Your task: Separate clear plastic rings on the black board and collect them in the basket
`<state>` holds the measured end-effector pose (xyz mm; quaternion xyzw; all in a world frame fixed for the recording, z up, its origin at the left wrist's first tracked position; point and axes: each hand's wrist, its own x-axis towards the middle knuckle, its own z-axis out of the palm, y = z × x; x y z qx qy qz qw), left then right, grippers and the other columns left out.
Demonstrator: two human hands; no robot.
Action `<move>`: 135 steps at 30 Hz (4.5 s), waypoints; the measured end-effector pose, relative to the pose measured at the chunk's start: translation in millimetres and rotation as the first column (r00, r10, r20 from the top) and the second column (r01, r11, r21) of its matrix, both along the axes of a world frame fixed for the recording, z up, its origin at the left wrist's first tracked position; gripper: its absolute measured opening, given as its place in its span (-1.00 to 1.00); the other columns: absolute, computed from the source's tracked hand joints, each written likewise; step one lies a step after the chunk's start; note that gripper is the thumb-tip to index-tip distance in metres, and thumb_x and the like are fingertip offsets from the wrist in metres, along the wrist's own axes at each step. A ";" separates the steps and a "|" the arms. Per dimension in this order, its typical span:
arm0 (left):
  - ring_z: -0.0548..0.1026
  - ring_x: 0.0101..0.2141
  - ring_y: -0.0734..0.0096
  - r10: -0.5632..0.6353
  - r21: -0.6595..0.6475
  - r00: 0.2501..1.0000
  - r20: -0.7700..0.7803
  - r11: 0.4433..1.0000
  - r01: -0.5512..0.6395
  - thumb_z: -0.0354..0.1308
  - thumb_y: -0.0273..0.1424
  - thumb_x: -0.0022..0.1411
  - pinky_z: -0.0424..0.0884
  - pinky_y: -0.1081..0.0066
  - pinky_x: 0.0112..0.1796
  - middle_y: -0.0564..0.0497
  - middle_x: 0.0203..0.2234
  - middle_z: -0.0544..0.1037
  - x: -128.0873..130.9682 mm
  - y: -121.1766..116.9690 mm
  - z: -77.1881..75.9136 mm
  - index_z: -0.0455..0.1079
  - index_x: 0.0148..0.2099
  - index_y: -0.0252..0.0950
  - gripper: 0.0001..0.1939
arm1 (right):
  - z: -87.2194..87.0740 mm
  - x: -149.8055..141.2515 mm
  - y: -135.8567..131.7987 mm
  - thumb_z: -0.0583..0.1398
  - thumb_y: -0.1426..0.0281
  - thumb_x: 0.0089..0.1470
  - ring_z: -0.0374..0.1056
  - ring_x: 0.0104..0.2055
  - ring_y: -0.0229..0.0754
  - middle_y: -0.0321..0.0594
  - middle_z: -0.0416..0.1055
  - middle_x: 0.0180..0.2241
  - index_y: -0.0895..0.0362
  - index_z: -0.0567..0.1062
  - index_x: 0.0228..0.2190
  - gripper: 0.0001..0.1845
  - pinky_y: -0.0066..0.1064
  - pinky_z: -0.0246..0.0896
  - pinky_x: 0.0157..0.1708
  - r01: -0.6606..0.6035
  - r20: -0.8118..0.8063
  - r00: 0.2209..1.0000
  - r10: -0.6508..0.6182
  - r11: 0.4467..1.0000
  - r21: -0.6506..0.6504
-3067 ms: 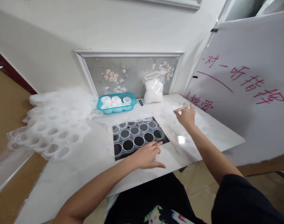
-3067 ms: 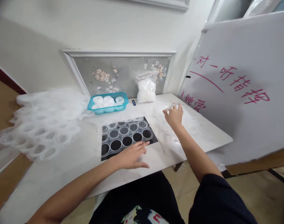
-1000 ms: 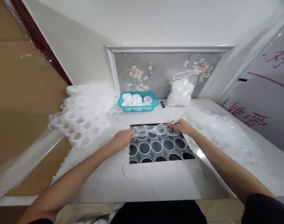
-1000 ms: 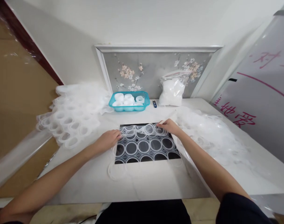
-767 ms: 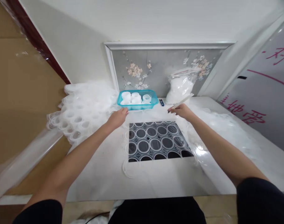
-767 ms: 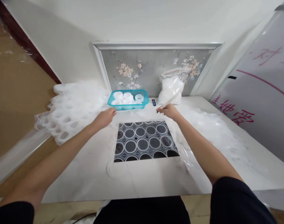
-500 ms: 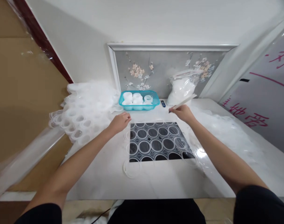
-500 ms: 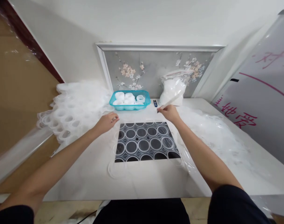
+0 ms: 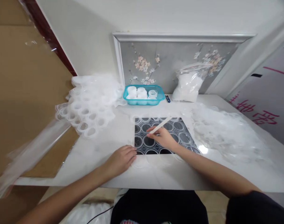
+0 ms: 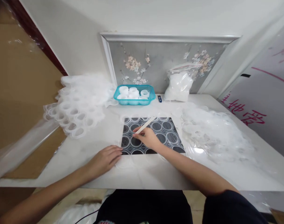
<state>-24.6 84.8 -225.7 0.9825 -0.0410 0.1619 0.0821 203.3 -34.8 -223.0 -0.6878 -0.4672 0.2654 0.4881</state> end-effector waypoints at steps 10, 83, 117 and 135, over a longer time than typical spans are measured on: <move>0.45 0.01 0.19 0.025 0.193 0.999 0.043 0.981 -0.033 -0.10 -0.57 0.31 0.38 0.26 0.06 -0.27 -0.01 0.48 -12.7 -19.2 -18.8 0.40 -0.07 -0.48 -0.73 | -13.5 -47.5 13.7 0.24 0.27 0.05 0.47 -0.34 -0.15 -0.20 0.54 -0.42 0.14 0.52 -0.42 -0.82 -0.37 0.32 -0.30 -0.106 -0.044 0.993 0.107 0.994 0.018; 0.32 0.14 0.03 -0.091 0.127 0.989 -0.117 0.986 0.105 -0.04 -0.09 0.36 0.18 0.13 0.14 -0.36 0.10 0.37 72.7 -67.5 -16.9 0.25 0.16 -0.55 -0.39 | -22.1 16.3 -70.7 0.14 0.16 0.14 0.30 0.13 0.07 -0.21 0.57 -0.35 0.05 0.57 -0.46 -0.69 0.07 -0.14 0.27 0.086 0.185 0.978 -0.094 0.995 0.049; 0.23 0.21 0.06 -0.176 -0.072 0.929 -0.325 0.984 0.161 0.05 0.27 0.02 -0.17 0.16 0.27 -0.34 0.18 0.25 71.6 -58.1 11.4 0.22 0.23 -0.52 0.03 | -20.7 24.6 -66.6 0.11 0.46 0.18 0.20 0.18 0.00 -0.29 0.58 -0.27 0.01 0.55 -0.30 -0.78 0.08 -0.38 0.28 -0.021 0.858 0.509 -0.065 0.996 0.088; 0.50 -0.21 0.25 -0.001 -0.141 0.943 -0.333 0.989 -0.048 0.05 -0.34 0.31 0.37 0.33 -0.18 -0.07 -0.24 0.53 132.1 -39.4 33.1 0.42 -0.09 -0.31 -0.79 | 2.5 79.3 -89.9 0.12 0.13 0.11 0.43 -0.35 -0.12 -0.17 0.54 -0.39 0.16 0.54 -0.49 -0.61 -0.38 0.24 -0.33 0.422 0.246 0.855 -0.456 0.888 0.181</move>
